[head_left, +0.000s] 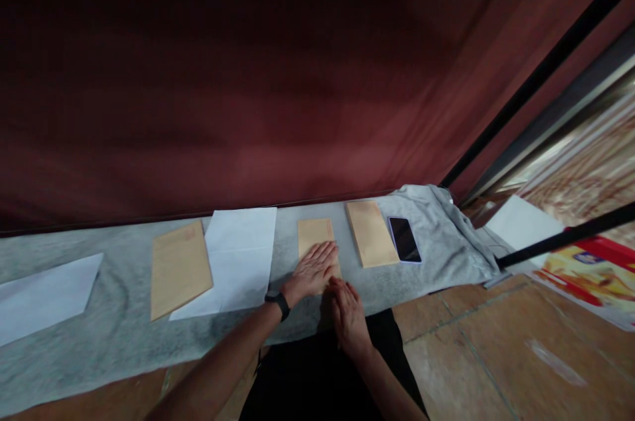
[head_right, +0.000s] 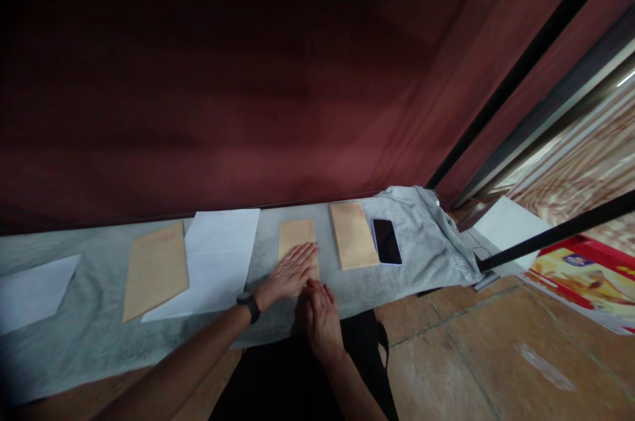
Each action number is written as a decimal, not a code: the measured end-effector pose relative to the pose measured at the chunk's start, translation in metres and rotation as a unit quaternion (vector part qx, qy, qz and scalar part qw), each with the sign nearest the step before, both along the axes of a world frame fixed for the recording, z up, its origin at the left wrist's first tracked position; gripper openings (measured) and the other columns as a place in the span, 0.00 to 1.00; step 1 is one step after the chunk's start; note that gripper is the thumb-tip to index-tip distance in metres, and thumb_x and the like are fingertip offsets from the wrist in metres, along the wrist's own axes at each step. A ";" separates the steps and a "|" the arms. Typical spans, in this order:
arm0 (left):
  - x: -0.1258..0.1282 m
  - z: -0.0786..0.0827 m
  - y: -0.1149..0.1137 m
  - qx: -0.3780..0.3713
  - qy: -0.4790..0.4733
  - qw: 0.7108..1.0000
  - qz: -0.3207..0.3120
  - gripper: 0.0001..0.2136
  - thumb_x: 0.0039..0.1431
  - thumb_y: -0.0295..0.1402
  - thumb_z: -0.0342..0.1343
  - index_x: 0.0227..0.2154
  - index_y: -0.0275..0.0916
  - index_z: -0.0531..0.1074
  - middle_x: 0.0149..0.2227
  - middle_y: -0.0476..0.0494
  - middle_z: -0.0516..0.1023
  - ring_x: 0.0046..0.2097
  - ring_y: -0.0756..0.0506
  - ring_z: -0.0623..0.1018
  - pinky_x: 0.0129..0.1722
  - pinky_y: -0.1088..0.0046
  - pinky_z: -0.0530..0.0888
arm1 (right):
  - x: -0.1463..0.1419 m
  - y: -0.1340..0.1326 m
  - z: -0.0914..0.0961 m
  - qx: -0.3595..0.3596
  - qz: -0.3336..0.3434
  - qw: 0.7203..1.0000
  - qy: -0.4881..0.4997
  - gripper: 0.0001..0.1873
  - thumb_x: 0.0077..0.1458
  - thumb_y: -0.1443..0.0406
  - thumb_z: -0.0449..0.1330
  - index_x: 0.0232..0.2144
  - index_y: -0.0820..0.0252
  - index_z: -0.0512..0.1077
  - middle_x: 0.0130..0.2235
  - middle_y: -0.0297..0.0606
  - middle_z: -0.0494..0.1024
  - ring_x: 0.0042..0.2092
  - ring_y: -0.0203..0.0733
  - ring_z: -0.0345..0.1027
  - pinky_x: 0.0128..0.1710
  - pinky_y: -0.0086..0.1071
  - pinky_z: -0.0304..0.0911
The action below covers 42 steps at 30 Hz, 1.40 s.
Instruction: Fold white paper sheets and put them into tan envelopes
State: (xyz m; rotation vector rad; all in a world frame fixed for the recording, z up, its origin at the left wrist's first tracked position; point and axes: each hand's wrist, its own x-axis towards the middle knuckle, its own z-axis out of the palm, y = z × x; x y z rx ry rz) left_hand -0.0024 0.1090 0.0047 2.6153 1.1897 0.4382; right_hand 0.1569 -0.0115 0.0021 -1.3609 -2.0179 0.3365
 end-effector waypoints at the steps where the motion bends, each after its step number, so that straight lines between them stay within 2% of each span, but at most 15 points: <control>1: -0.002 0.001 -0.007 0.004 -0.002 1.000 -0.008 0.25 0.71 0.35 0.41 0.68 0.38 0.54 0.71 0.41 0.55 0.72 0.46 0.53 0.71 0.59 0.48 | -0.001 0.000 0.000 -0.013 -0.005 1.000 0.022 0.22 0.68 0.68 0.43 0.59 0.57 0.66 0.59 0.46 0.73 0.62 0.47 0.65 0.64 0.50 0.58; 5: -0.011 0.006 -0.035 0.019 0.007 0.999 -0.035 0.25 0.71 0.33 0.42 0.69 0.39 0.51 0.71 0.41 0.54 0.72 0.45 0.53 0.71 0.58 0.49 | -0.001 0.002 0.005 -0.054 -0.058 0.990 0.116 0.17 0.70 0.62 0.43 0.52 0.56 0.69 0.53 0.46 0.75 0.59 0.46 0.67 0.60 0.46 0.63; 7: -0.015 0.009 -0.051 0.018 0.020 0.998 -0.050 0.27 0.70 0.32 0.44 0.69 0.40 0.51 0.71 0.40 0.55 0.71 0.44 0.54 0.71 0.58 0.50 | 0.001 0.008 0.009 -0.059 -0.069 0.988 0.128 0.18 0.71 0.61 0.43 0.52 0.56 0.69 0.54 0.46 0.74 0.60 0.46 0.66 0.60 0.44 0.64; 11: -0.021 0.014 -0.081 0.008 0.034 0.996 -0.081 0.28 0.68 0.37 0.50 0.68 0.39 0.54 0.69 0.37 0.59 0.70 0.41 0.58 0.70 0.56 0.54 | 0.001 0.031 0.016 -0.045 -0.001 0.998 0.043 0.22 0.70 0.61 0.44 0.61 0.57 0.65 0.63 0.45 0.68 0.66 0.45 0.58 0.66 0.48 0.55; 14: -0.023 0.015 -0.095 0.003 0.026 0.997 -0.069 0.28 0.67 0.40 0.52 0.67 0.38 0.57 0.67 0.36 0.62 0.69 0.40 0.62 0.69 0.55 0.58 | -0.008 0.052 0.014 -0.038 0.070 0.996 -0.038 0.24 0.70 0.62 0.44 0.65 0.58 0.62 0.65 0.44 0.66 0.67 0.43 0.56 0.67 0.47 0.53; 17: -0.022 0.014 -0.101 0.001 0.033 0.999 -0.043 0.28 0.65 0.43 0.54 0.64 0.35 0.62 0.65 0.33 0.66 0.67 0.38 0.64 0.67 0.55 0.59 | -0.017 0.071 0.006 -0.032 0.074 0.993 -0.092 0.25 0.70 0.61 0.47 0.66 0.58 0.61 0.67 0.44 0.62 0.69 0.45 0.53 0.68 0.47 0.49; 20: -0.022 0.013 -0.101 0.011 0.051 0.997 -0.049 0.27 0.65 0.44 0.52 0.63 0.34 0.63 0.65 0.32 0.67 0.67 0.37 0.64 0.68 0.55 0.58 | -0.022 0.092 -0.001 -0.025 0.049 0.992 -0.109 0.25 0.70 0.60 0.48 0.66 0.54 0.61 0.69 0.41 0.59 0.70 0.45 0.52 0.68 0.46 0.49; 25: -0.024 0.017 -0.101 0.024 0.062 0.996 -0.061 0.31 0.65 0.40 0.51 0.68 0.35 0.55 0.69 0.33 0.59 0.69 0.39 0.60 0.68 0.57 0.57 | -0.026 0.129 0.001 -0.041 -0.027 0.993 -0.104 0.28 0.67 0.59 0.52 0.66 0.62 0.60 0.68 0.47 0.59 0.70 0.49 0.51 0.69 0.46 0.47; 29: -0.026 0.016 -0.104 0.029 0.053 0.996 -0.069 0.31 0.66 0.38 0.50 0.69 0.36 0.51 0.70 0.34 0.56 0.70 0.41 0.59 0.68 0.59 0.58 | -0.030 0.142 0.006 -0.054 -0.054 0.993 -0.088 0.28 0.68 0.60 0.50 0.67 0.63 0.59 0.68 0.48 0.59 0.70 0.49 0.50 0.69 0.48 0.44; 32: -0.027 0.012 -0.105 0.038 0.044 0.996 -0.062 0.31 0.67 0.40 0.50 0.69 0.36 0.51 0.70 0.34 0.57 0.70 0.40 0.59 0.68 0.58 0.59 | -0.028 0.132 0.005 -0.044 -0.055 0.994 -0.080 0.28 0.68 0.60 0.50 0.67 0.62 0.59 0.67 0.48 0.61 0.70 0.50 0.50 0.69 0.49 0.45; 34: -0.028 0.009 -0.105 0.043 0.035 0.997 -0.055 0.31 0.67 0.43 0.50 0.68 0.36 0.53 0.69 0.34 0.59 0.69 0.39 0.60 0.67 0.57 0.61 | -0.022 0.115 0.003 -0.027 -0.037 0.995 -0.085 0.28 0.68 0.60 0.49 0.67 0.62 0.58 0.67 0.48 0.61 0.70 0.50 0.51 0.68 0.49 0.46; 38: -0.030 0.007 -0.108 0.052 0.024 0.997 -0.052 0.30 0.68 0.47 0.49 0.67 0.36 0.56 0.68 0.33 0.61 0.68 0.39 0.62 0.66 0.55 0.63 | 0.003 0.061 0.002 -0.004 0.015 0.993 -0.115 0.28 0.69 0.61 0.49 0.68 0.58 0.56 0.68 0.46 0.60 0.69 0.48 0.54 0.68 0.49 0.49; 42: -0.034 0.003 -0.115 0.056 0.025 0.997 -0.040 0.31 0.67 0.45 0.50 0.68 0.37 0.53 0.69 0.34 0.59 0.69 0.39 0.60 0.67 0.56 0.63 | 0.022 0.005 0.003 0.019 0.056 0.988 -0.145 0.29 0.69 0.58 0.51 0.69 0.57 0.54 0.68 0.44 0.60 0.68 0.49 0.55 0.68 0.49 0.51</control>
